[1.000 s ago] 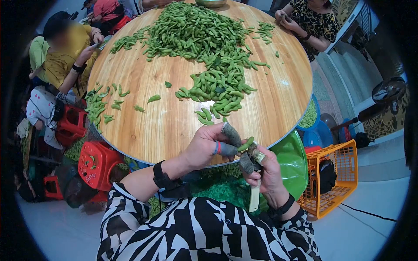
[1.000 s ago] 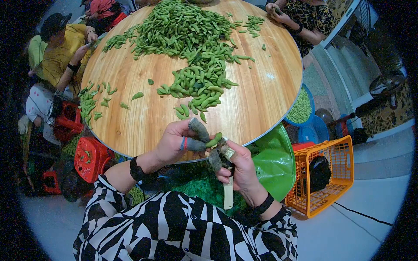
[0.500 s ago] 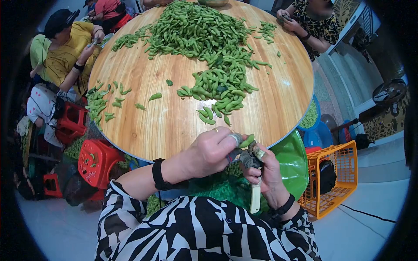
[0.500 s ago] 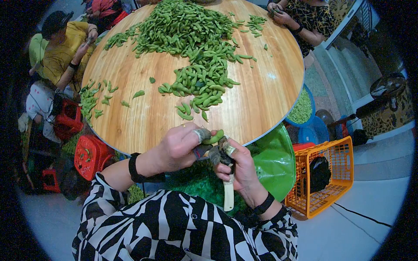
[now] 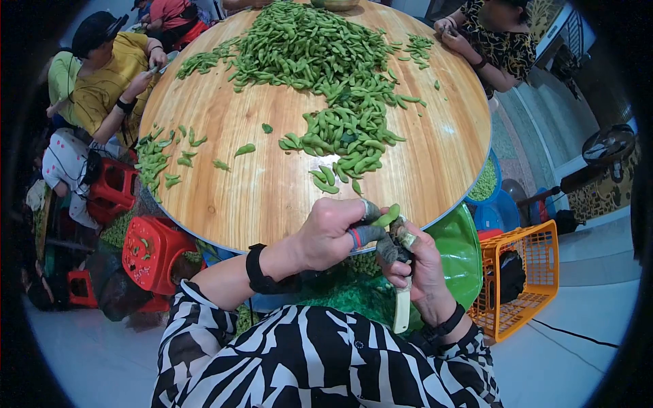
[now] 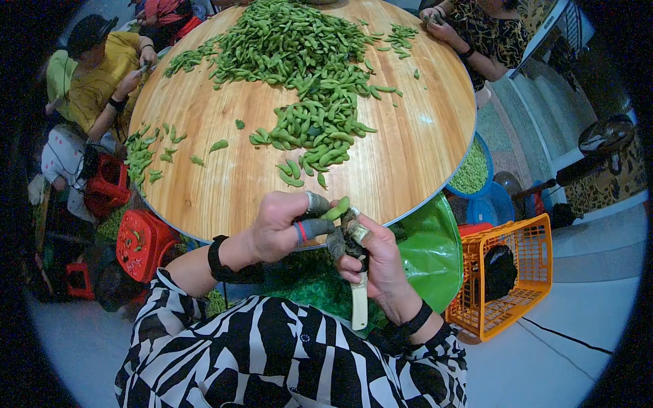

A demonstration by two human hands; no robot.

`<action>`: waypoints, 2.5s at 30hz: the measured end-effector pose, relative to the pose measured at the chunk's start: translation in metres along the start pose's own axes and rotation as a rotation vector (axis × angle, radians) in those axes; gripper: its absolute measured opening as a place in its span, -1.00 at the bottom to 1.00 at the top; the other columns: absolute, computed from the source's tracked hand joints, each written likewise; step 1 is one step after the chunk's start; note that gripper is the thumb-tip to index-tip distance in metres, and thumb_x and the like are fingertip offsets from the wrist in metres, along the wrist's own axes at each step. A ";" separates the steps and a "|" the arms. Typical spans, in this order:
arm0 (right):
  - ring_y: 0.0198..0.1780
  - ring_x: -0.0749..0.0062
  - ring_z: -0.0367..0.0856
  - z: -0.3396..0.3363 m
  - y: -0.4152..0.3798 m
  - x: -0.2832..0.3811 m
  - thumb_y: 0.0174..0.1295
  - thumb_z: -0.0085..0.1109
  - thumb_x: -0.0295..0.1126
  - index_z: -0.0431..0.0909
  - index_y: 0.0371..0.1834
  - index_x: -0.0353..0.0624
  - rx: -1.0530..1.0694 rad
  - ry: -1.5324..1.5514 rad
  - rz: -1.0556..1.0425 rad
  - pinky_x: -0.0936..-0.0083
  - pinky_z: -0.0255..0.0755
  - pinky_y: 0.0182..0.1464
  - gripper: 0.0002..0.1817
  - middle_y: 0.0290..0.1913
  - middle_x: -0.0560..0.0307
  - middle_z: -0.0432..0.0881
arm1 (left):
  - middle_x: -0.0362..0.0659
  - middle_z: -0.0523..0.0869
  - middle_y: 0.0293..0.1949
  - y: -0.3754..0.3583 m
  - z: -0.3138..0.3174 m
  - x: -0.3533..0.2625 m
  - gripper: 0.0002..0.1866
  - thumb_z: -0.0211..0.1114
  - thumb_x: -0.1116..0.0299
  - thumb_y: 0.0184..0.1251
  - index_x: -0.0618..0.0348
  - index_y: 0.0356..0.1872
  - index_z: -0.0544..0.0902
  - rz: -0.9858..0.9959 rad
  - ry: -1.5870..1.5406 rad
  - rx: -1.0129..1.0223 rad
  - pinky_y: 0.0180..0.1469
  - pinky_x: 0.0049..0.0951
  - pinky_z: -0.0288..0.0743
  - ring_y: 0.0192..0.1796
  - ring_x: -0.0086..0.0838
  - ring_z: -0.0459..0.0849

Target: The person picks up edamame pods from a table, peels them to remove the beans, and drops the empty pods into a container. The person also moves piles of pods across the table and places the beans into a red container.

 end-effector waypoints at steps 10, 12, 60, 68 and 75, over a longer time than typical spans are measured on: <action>-0.68 0.68 0.29 -0.001 0.001 0.003 0.41 -0.09 -0.35 0.34 0.26 -0.25 -0.102 -0.125 -0.061 0.74 0.19 -0.73 -0.60 -0.39 0.09 0.54 | -0.23 0.59 -0.57 -0.008 0.004 0.016 -0.82 0.15 0.37 0.39 0.29 -0.18 0.62 -0.833 -0.996 0.109 -0.51 -0.64 0.34 -0.56 -0.66 0.50; -0.67 0.68 0.31 -0.003 0.001 0.003 0.41 -0.10 -0.36 0.36 0.24 -0.26 -0.108 -0.182 -0.076 0.74 0.20 -0.73 -0.61 -0.38 0.08 0.55 | -0.22 0.59 -0.58 -0.010 0.002 0.017 -0.81 0.14 0.37 0.40 0.28 -0.16 0.61 -0.850 -1.138 0.115 -0.52 -0.64 0.34 -0.58 -0.68 0.48; -0.54 0.01 0.38 0.017 -0.027 0.012 -0.21 0.16 -0.60 0.39 -0.36 -0.32 0.054 -1.694 -0.645 0.27 0.32 -0.49 -0.73 -0.50 -0.07 0.30 | 0.19 0.52 -0.41 -0.025 0.043 -0.011 -0.88 0.06 0.60 -0.08 0.35 -0.44 0.46 -0.366 -0.074 0.170 -0.23 -0.08 0.39 -0.29 0.15 0.51; -0.58 0.14 0.35 0.002 -0.036 0.030 -0.16 0.12 -0.58 0.35 -0.45 -0.29 -0.142 -1.607 -0.527 0.34 0.28 -0.51 -0.82 -0.56 -0.02 0.32 | 0.16 0.57 -0.37 -0.027 0.040 -0.015 -0.70 0.12 0.63 -0.02 0.33 -0.17 0.46 -0.435 -0.165 0.420 -0.20 -0.20 0.46 -0.23 0.06 0.58; -0.60 0.29 0.30 -0.002 -0.029 0.019 -0.08 0.12 -0.57 0.38 -0.41 -0.29 -0.189 -1.511 -0.425 0.42 0.25 -0.52 -0.84 -0.59 0.02 0.29 | 0.09 0.61 -0.31 -0.032 0.024 -0.017 -0.73 0.23 0.45 0.22 0.29 -0.08 0.49 -0.415 -0.131 0.374 -0.20 -0.29 0.49 -0.22 -0.15 0.64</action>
Point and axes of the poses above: each hand's wrist, its own y-axis towards the middle knuckle, its own z-axis out of the palm, x = y × z, the point moved 3 cm from there along y, towards the middle knuckle
